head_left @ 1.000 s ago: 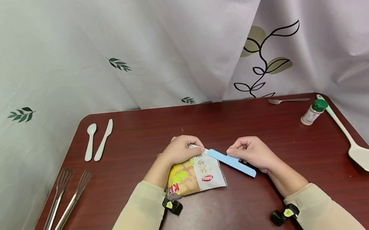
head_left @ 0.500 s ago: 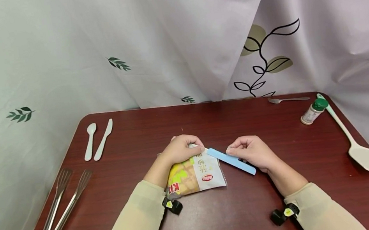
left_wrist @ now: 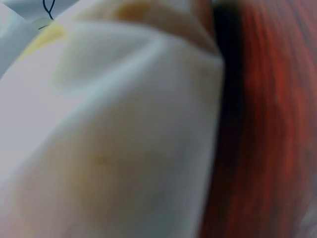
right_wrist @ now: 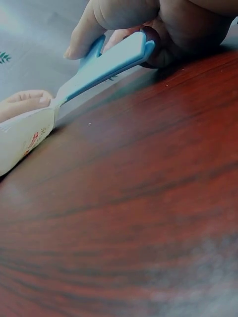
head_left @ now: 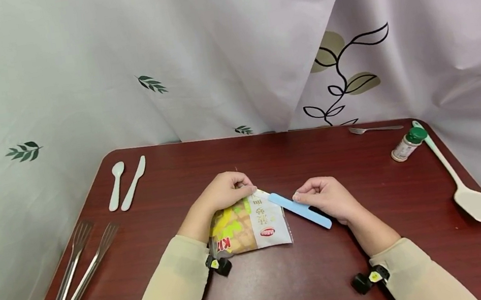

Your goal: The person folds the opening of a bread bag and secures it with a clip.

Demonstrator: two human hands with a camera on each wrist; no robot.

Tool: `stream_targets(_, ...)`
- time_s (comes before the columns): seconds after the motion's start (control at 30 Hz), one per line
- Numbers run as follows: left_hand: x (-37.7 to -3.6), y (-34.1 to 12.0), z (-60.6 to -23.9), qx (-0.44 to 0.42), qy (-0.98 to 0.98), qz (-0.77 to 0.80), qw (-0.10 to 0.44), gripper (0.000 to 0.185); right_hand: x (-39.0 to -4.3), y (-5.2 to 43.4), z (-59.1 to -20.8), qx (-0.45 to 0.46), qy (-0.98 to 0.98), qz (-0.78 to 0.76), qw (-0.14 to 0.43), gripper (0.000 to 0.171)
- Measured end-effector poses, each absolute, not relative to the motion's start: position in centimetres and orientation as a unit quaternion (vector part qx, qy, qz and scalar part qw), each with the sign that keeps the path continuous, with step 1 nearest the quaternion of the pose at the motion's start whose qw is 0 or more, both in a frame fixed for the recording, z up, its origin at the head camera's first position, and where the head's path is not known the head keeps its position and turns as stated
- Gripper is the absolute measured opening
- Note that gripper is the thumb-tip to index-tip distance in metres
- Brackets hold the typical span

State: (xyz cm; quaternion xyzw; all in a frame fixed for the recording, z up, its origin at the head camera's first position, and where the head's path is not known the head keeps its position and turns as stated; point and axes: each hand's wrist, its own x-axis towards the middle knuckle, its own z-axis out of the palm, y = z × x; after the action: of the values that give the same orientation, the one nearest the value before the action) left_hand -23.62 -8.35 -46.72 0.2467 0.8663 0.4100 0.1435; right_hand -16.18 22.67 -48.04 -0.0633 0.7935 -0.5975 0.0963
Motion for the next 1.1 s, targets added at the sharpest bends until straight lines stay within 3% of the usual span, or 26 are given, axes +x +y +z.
stream_targets(0.23, -23.80, -8.79, -47.00, 0.270, 0.847, 0.425, 0.169, 0.013, -16.04, 22.66, -47.70, -0.072, 0.800, -0.588, 0.097, 0.019)
stream_targets(1.1, -23.64, -8.56, -47.35, 0.248, 0.853, 0.436, 0.145, 0.015, -15.82, 22.52, -47.75, -0.072, 0.795, -0.596, 0.088, 0.019)
